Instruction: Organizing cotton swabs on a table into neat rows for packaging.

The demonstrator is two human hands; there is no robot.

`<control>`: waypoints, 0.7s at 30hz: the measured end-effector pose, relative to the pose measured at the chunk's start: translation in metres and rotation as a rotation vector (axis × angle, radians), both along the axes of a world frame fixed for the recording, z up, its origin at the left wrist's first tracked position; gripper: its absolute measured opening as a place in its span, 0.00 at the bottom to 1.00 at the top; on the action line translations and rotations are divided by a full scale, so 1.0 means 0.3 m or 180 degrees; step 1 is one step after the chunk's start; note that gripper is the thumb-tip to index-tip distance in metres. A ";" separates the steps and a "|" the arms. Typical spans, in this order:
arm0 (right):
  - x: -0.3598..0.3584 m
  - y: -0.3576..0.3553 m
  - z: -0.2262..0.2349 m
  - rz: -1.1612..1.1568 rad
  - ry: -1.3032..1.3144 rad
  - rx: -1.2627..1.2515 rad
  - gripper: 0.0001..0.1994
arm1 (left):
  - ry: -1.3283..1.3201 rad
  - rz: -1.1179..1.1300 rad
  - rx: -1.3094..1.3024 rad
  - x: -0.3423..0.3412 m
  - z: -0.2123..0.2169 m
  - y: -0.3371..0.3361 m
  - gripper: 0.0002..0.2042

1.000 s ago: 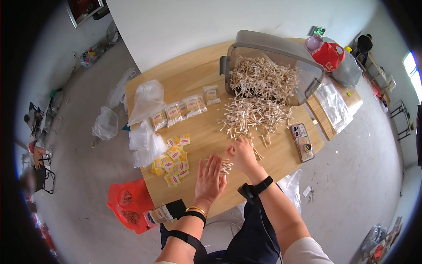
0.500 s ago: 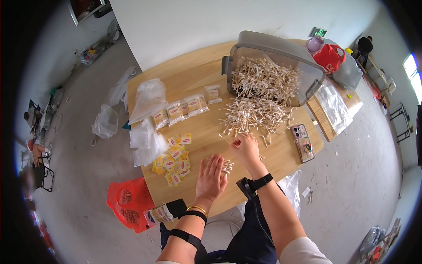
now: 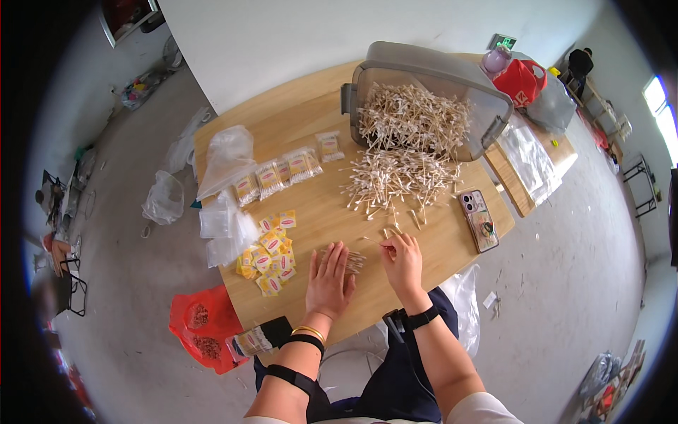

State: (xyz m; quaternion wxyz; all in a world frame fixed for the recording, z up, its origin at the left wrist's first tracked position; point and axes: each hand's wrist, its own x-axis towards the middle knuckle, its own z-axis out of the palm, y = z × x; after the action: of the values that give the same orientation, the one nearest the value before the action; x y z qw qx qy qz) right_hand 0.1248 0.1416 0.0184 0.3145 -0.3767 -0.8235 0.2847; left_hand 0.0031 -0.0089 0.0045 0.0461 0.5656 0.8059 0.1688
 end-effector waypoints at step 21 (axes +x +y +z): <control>0.020 -0.024 -0.035 -0.0103 0.0339 -0.0312 0.04 | 0.0080 0.0014 -0.0116 0.003 -0.016 -0.001 0.36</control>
State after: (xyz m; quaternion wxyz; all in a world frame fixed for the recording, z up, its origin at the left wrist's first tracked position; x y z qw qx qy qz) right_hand 0.1309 0.1345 0.0080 0.3436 -0.3892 -0.7845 0.3391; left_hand 0.0039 -0.0093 -0.0003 0.0460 0.5650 0.8106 0.1471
